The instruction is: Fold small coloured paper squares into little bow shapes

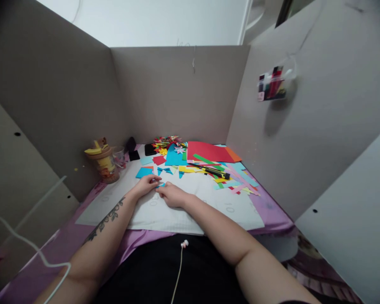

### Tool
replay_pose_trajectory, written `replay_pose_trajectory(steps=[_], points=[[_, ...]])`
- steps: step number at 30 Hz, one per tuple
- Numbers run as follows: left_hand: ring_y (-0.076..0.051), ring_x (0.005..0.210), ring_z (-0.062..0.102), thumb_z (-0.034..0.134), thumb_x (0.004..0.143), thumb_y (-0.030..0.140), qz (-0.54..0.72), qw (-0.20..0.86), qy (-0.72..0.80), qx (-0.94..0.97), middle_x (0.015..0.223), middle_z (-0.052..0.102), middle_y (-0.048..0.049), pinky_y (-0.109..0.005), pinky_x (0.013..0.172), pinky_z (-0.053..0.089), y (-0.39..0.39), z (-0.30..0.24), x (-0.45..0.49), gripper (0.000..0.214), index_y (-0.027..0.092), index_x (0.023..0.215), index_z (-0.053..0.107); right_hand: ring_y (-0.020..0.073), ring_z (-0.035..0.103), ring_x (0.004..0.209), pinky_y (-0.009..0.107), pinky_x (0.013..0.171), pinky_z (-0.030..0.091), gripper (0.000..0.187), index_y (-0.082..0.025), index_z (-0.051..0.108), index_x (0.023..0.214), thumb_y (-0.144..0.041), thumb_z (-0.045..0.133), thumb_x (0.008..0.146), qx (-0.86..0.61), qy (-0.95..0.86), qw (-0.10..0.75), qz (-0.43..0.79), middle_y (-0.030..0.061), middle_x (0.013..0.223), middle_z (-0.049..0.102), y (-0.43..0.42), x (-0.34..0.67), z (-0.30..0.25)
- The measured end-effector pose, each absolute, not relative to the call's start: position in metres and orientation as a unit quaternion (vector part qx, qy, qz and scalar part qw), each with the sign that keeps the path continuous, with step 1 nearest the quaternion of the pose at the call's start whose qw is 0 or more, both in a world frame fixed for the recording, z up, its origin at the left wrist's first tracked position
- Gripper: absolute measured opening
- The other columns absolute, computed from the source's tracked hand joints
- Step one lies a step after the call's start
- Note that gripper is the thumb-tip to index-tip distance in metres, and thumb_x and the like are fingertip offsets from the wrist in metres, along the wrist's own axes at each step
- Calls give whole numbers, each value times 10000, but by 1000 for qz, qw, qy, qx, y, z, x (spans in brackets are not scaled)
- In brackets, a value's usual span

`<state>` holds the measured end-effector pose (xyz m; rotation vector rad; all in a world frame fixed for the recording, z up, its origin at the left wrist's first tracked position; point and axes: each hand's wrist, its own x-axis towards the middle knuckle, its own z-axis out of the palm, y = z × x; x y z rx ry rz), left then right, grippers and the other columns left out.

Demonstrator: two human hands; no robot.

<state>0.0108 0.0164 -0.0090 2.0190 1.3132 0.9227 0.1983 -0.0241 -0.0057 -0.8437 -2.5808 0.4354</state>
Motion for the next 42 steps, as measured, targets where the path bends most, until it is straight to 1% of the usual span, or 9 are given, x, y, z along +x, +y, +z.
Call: replay_pose_trajectory(steps=[5,10,16,20,25,31,36,39,42], points=[[-179,827,601,508,710,240,415,321,516,677,960,671,-63,-272,744,458,16,-5,9,264,155,903,666,159,496,902,247,782,376,284,-174,568,884,-7,420,709,-343,-890,207,220,67,967,550,-20,191,-5],[-150,665,603,469,714,194,401,346,512,676,893,666,-65,-273,662,472,17,-8,13,264,139,898,652,165,516,810,271,753,385,295,-191,568,907,-45,442,684,-408,-859,217,220,40,868,553,-12,181,-10],[-179,819,581,455,751,193,352,215,508,756,865,648,-53,-301,774,448,12,-6,13,226,161,849,656,146,560,827,277,728,439,253,-196,530,873,-80,402,688,-373,-741,434,353,12,960,617,1,187,-24],[-175,824,555,551,714,252,285,198,440,828,871,617,-48,-288,773,439,2,2,12,149,168,798,640,144,569,815,297,725,465,210,-187,522,847,-133,417,674,-389,-658,499,408,16,929,620,7,192,-27],[-174,878,536,581,677,200,264,217,385,857,918,606,-45,-295,847,400,-3,7,13,34,168,682,590,144,549,777,304,739,444,166,-182,543,824,-169,454,684,-423,-671,498,351,13,862,604,9,193,-26],[-124,678,495,511,745,249,345,248,425,799,731,566,4,-234,635,401,-2,8,16,94,162,732,545,135,539,731,280,710,433,195,-170,517,879,-258,530,706,-414,-667,510,351,4,796,579,4,192,-19],[-100,612,453,574,709,277,406,250,457,751,658,504,29,-220,583,370,1,8,19,142,167,699,486,115,503,602,245,614,407,244,-176,493,922,-232,537,689,-402,-668,494,384,-42,645,530,0,190,-14],[-80,554,441,606,681,261,429,304,458,717,625,460,56,-207,541,353,2,6,20,205,180,782,446,112,489,587,237,594,394,209,-180,481,882,-226,526,684,-401,-668,505,371,-48,630,510,-1,191,-13],[-85,586,496,636,649,232,429,375,443,692,690,502,51,-207,555,378,0,4,21,357,197,926,413,108,463,567,227,565,378,174,-187,466,847,-225,510,684,-407,-669,512,354,-56,616,476,-1,191,-13]])
